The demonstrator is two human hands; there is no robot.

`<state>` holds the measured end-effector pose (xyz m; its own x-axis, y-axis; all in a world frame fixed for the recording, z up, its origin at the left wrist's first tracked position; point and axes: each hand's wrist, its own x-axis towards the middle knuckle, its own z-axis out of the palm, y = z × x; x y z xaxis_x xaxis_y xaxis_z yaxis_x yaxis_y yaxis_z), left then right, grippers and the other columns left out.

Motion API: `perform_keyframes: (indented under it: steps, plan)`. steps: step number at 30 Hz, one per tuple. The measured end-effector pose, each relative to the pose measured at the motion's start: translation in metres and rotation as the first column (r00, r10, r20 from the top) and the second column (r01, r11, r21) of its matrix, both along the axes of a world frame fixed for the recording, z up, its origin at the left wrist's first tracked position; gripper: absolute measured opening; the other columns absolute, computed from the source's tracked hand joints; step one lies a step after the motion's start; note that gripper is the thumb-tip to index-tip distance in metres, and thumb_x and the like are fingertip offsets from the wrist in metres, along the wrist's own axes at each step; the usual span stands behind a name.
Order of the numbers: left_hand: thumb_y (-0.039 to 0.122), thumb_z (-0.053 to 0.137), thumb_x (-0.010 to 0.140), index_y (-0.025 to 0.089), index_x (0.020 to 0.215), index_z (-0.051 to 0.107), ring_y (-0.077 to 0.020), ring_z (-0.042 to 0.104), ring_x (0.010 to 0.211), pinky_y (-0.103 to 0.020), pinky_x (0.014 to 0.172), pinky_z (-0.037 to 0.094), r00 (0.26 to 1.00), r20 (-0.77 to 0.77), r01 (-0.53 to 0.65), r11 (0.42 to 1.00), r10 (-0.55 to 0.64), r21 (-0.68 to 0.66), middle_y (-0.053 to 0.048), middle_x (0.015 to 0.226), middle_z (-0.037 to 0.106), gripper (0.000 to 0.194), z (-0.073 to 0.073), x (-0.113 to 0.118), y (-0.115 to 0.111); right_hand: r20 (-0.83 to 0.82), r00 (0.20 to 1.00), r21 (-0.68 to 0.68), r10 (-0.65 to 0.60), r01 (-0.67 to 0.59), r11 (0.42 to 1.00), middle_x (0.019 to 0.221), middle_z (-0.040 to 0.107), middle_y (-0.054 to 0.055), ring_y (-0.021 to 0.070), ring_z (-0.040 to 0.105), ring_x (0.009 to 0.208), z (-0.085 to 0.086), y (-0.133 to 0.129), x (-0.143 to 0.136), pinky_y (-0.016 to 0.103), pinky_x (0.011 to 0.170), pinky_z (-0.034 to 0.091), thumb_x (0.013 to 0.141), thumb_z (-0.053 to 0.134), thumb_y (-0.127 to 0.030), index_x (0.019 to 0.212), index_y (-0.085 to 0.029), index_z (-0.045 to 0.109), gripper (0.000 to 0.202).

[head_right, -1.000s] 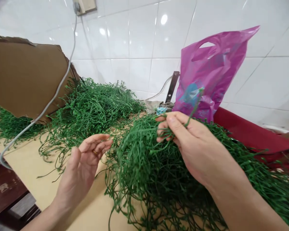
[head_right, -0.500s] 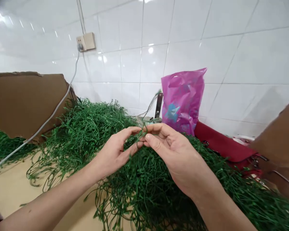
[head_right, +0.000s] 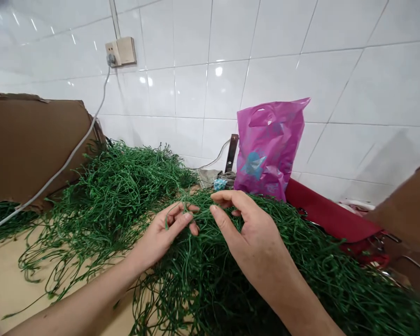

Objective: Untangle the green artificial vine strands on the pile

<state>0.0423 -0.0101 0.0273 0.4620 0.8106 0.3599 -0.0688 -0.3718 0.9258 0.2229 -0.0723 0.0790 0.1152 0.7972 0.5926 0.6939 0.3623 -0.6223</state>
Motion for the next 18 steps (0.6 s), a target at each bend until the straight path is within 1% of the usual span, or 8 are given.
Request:
perform_keyframes:
  steps: [3,5,8,10,13,15,17,18]
  plan:
    - [0.035,0.052,0.098,0.016,0.102,0.065,-0.0150,0.061,0.075,-0.025,0.076,0.043,0.993,-0.108,-0.028,0.982,0.049,0.188,-0.002,0.073,0.071,0.023,0.004,-0.002,-0.008,0.026,1.000,0.017,-0.014,0.013,1.000,0.098,0.074,0.003,0.0211,0.068,0.090,0.003,-0.004,-0.002,0.035,0.085,0.053,0.092,0.051,-0.046,0.099,-0.026,0.071,0.029]
    - [0.030,0.051,0.098,0.016,0.095,0.064,-0.0138,0.061,0.071,-0.024,0.071,0.042,0.986,-0.158,0.003,0.955,0.046,0.296,-0.001,0.071,0.069,0.019,0.006,-0.003,-0.013,0.049,0.999,0.027,0.005,-0.007,1.000,0.105,0.074,0.003,0.0215,0.067,0.098,0.003,-0.006,-0.002,0.035,0.091,0.051,0.094,0.048,-0.048,0.101,-0.027,0.071,0.032]
    - [0.024,0.050,0.096,0.016,0.083,0.059,-0.0124,0.058,0.066,-0.023,0.064,0.039,0.976,-0.216,0.074,0.920,0.012,0.385,0.000,0.069,0.063,0.018,0.008,-0.001,-0.020,0.080,0.996,-0.002,0.041,-0.041,0.999,0.111,0.073,0.002,0.0221,0.065,0.103,0.000,-0.006,-0.005,0.036,0.094,0.048,0.090,0.056,-0.044,0.105,-0.027,0.071,0.027]
    - [0.023,0.049,0.095,0.017,0.080,0.057,-0.0121,0.057,0.065,-0.023,0.064,0.039,0.970,-0.244,0.105,0.919,-0.010,0.380,0.001,0.068,0.062,0.019,0.008,0.000,-0.023,0.063,0.993,-0.107,0.104,-0.097,0.990,0.102,0.073,0.001,0.0203,0.065,0.093,-0.003,-0.004,-0.006,0.033,0.087,0.049,0.088,0.059,-0.040,0.100,-0.027,0.071,0.022]
    - [0.024,0.050,0.095,0.017,0.088,0.059,-0.0123,0.057,0.066,-0.023,0.065,0.040,0.972,-0.232,0.110,0.941,-0.035,0.319,0.002,0.070,0.061,0.014,0.007,-0.001,-0.021,-0.037,0.983,-0.245,0.179,-0.183,0.952,0.083,0.069,0.000,0.0175,0.063,0.078,-0.006,0.000,-0.004,0.030,0.074,0.049,0.091,0.055,-0.040,0.089,-0.024,0.067,0.020]
    - [0.028,0.050,0.094,0.016,0.094,0.061,-0.0131,0.056,0.067,-0.024,0.066,0.041,0.981,-0.178,0.122,0.956,-0.075,0.269,0.001,0.073,0.059,0.016,0.006,-0.004,-0.019,-0.085,0.983,-0.245,0.161,-0.177,0.953,0.081,0.068,0.000,0.0172,0.062,0.078,-0.007,0.003,0.000,0.029,0.072,0.048,0.092,0.054,-0.041,0.088,-0.023,0.066,0.022]
    - [0.036,0.045,0.096,0.017,0.099,0.064,-0.0145,0.056,0.069,-0.025,0.066,0.043,0.987,-0.092,0.150,0.969,-0.134,0.197,0.000,0.075,0.058,0.027,0.004,-0.007,-0.016,-0.092,0.987,-0.213,0.129,-0.146,0.966,0.083,0.068,0.001,0.0172,0.061,0.079,-0.008,0.005,0.004,0.029,0.071,0.047,0.091,0.055,-0.041,0.089,-0.022,0.065,0.021]
    - [0.041,0.042,0.098,0.017,0.099,0.065,-0.0146,0.055,0.068,-0.025,0.065,0.044,0.988,-0.058,0.147,0.977,-0.140,0.156,0.000,0.075,0.057,0.033,0.004,-0.008,-0.015,-0.084,0.989,-0.203,0.124,-0.138,0.969,0.082,0.067,0.001,0.0170,0.060,0.077,-0.007,0.006,0.005,0.028,0.070,0.046,0.091,0.055,-0.040,0.088,-0.022,0.065,0.020]
